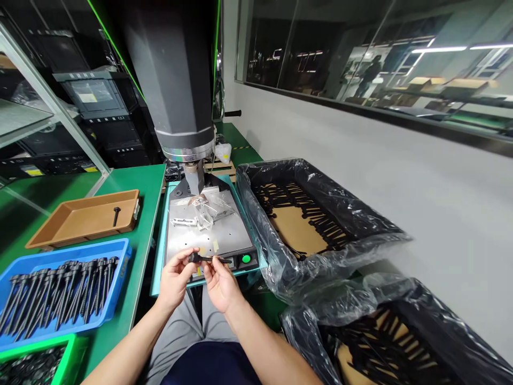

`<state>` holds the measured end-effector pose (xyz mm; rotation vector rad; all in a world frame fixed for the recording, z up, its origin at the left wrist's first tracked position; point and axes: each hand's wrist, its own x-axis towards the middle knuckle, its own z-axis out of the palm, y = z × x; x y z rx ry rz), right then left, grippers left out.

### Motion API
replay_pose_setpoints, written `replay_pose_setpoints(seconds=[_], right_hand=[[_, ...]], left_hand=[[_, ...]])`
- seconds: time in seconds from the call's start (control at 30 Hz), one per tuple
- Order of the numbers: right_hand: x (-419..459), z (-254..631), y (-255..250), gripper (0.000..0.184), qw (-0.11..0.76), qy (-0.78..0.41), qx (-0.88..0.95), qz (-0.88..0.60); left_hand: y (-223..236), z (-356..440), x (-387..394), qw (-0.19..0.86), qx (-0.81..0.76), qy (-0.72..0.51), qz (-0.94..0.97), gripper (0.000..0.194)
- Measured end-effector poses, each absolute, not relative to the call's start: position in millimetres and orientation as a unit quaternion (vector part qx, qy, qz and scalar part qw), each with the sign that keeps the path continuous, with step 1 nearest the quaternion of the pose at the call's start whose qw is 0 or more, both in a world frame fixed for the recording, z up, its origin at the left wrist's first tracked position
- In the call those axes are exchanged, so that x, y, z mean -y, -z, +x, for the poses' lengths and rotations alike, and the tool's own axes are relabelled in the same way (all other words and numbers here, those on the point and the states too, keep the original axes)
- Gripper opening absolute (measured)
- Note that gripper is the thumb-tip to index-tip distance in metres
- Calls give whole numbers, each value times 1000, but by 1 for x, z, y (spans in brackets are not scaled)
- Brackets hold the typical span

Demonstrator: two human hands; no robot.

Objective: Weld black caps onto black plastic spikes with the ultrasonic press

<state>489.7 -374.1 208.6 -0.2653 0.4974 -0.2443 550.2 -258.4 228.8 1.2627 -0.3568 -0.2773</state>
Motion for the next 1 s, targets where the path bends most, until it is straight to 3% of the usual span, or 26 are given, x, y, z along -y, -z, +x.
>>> replay_pose_setpoints(seconds=[0.13,0.23,0.37,0.43,0.6,0.73,0.87,1.0], right_hand=[[372,480,-206,15,950,52,-245,-187],[373,468,-203,31,914,24,-197,-354],[390,463,-203,21,773,236,-178,-562],[399,465,-205,29,742,262,-166,-594],[405,468,-204,41,768,168,-133,-604],[412,469,-197,47,789,186,-174,-558],[431,474,-191,46,797,225,-218,-517],[444,478,-187,43,806,231,-238,-490]], left_hand=[[-228,556,256,738,214,76,635,27],[-229,561,257,718,214,65,659,27],[-228,559,264,694,241,94,671,27],[-227,554,270,692,258,115,665,25],[-224,545,281,686,277,138,658,14],[-219,551,294,690,240,181,658,24],[-212,569,328,779,73,302,544,31],[-210,591,364,870,-147,393,260,38]])
